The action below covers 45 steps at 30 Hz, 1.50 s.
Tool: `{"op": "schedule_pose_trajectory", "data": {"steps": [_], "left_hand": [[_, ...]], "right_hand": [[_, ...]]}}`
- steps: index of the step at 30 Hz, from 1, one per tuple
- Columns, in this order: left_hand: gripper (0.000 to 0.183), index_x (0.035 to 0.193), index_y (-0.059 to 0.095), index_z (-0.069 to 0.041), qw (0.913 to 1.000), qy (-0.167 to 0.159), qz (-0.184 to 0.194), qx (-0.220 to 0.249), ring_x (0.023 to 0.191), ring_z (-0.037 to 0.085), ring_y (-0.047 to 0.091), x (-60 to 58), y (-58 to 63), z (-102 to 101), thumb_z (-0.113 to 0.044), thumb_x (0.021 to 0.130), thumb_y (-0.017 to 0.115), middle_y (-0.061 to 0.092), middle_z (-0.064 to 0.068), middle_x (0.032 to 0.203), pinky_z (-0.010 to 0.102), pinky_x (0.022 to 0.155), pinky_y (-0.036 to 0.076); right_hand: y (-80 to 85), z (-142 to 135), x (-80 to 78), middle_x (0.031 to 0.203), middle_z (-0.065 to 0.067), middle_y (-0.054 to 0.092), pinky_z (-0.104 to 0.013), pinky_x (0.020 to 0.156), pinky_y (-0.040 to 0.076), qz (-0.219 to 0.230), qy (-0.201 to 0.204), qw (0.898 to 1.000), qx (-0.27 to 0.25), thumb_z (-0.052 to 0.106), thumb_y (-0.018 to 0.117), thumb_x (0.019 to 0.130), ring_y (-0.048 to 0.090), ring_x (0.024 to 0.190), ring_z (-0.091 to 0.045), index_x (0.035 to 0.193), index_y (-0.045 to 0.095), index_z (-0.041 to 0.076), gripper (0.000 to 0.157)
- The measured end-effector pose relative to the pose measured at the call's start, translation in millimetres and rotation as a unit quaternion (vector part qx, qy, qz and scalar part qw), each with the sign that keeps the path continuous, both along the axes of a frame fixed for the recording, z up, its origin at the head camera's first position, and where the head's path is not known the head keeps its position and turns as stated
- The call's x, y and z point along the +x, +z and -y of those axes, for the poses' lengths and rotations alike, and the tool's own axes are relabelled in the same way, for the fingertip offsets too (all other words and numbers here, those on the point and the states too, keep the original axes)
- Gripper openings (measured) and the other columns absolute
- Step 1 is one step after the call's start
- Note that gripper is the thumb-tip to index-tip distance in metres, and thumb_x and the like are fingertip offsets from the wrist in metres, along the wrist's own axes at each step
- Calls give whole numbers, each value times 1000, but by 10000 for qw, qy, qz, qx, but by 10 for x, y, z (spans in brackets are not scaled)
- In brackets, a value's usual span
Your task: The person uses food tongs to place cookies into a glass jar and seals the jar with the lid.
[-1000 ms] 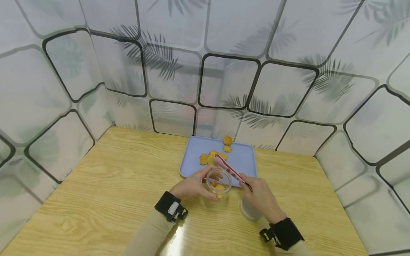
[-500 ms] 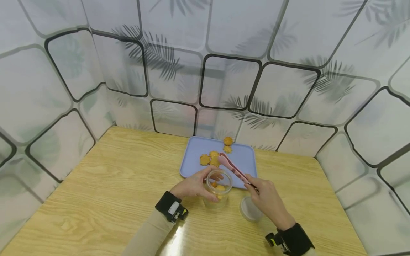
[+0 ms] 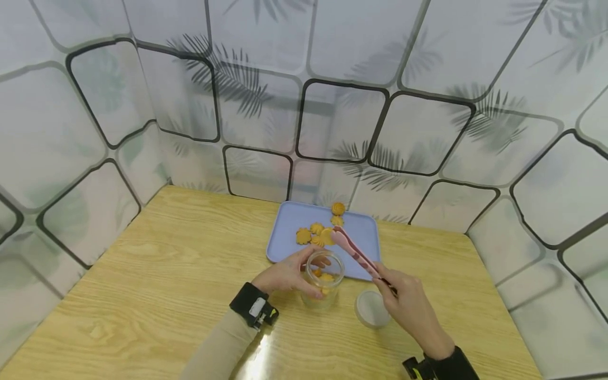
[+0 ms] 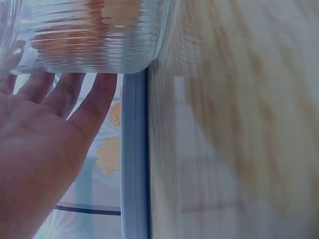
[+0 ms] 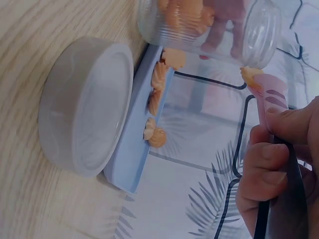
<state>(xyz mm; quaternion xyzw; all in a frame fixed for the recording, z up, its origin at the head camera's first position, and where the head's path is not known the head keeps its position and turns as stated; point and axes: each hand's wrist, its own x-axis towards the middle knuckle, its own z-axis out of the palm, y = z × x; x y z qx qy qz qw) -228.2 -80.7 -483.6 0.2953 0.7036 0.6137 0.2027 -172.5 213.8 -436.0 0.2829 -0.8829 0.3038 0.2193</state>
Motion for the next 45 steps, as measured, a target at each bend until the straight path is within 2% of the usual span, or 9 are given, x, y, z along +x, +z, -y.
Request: {"op": "schedule_pose_trajectory", "data": {"steps": [10,16,21,23,25,31,35,38,45], "left_hand": [[82,146,43,-18,10000,-36,-11,17,140,37,45,6,-3,6,-9,78,89,50,22,149,36,103,49],[89,151,37,-12,9998,98,155,-58,140,32,46,21,12,34,-11,79,88,51,18,149,45,111,43],[115,163,17,-10,9973,454,392,-435,153,32,27,49,13,45,-19,76,92,31,13,165,53,120,31],[121,165,13,-10,9958,574,414,-586,155,33,19,61,16,45,-22,75,93,20,12,169,55,121,27],[121,164,14,-10,9955,597,411,-618,155,34,18,64,16,40,-22,74,93,17,12,170,56,122,25],[98,155,36,-25,9978,470,189,-435,147,26,37,53,24,33,-18,75,92,39,3,160,52,117,35],[89,148,42,-33,9992,302,125,-234,139,20,45,42,27,36,-14,76,91,48,-4,152,45,113,39],[89,149,42,-34,9994,270,119,-192,139,19,45,38,21,41,-14,77,91,48,-6,151,43,113,40],[88,151,40,-30,9999,58,27,-132,139,27,47,18,1,25,-13,80,88,53,-1,145,44,111,42]], "right_hand": [[44,-67,198,75,2,70,-10,45,31,-170,240,9992,-264,-14,77,78,34,53,9,119,70,-10,42],[101,-46,286,81,0,72,-9,46,33,-38,347,9990,-281,-14,76,80,37,55,8,120,71,-8,40],[96,-26,338,76,3,68,-8,45,33,-59,437,9987,-274,-14,77,78,36,55,9,118,72,-8,41],[87,-28,357,73,6,65,-8,45,32,-45,458,9986,-269,-14,77,78,35,55,9,119,72,-8,42],[80,-35,375,72,7,63,-8,45,32,-31,475,9985,-262,-14,78,78,35,55,10,119,72,-7,42],[62,-60,406,69,14,52,-7,46,29,-82,577,9982,-135,-14,78,77,31,56,10,119,72,-6,44],[56,-69,423,69,17,48,-6,46,28,-41,576,9983,-43,-13,78,78,31,56,10,120,72,-4,44],[47,-74,433,68,18,46,-6,46,28,5,512,9987,-17,-11,78,78,31,56,10,120,73,-3,43],[51,-85,450,69,18,47,-7,46,29,-20,482,9988,-8,-13,78,78,30,56,10,120,73,-5,43]]}}
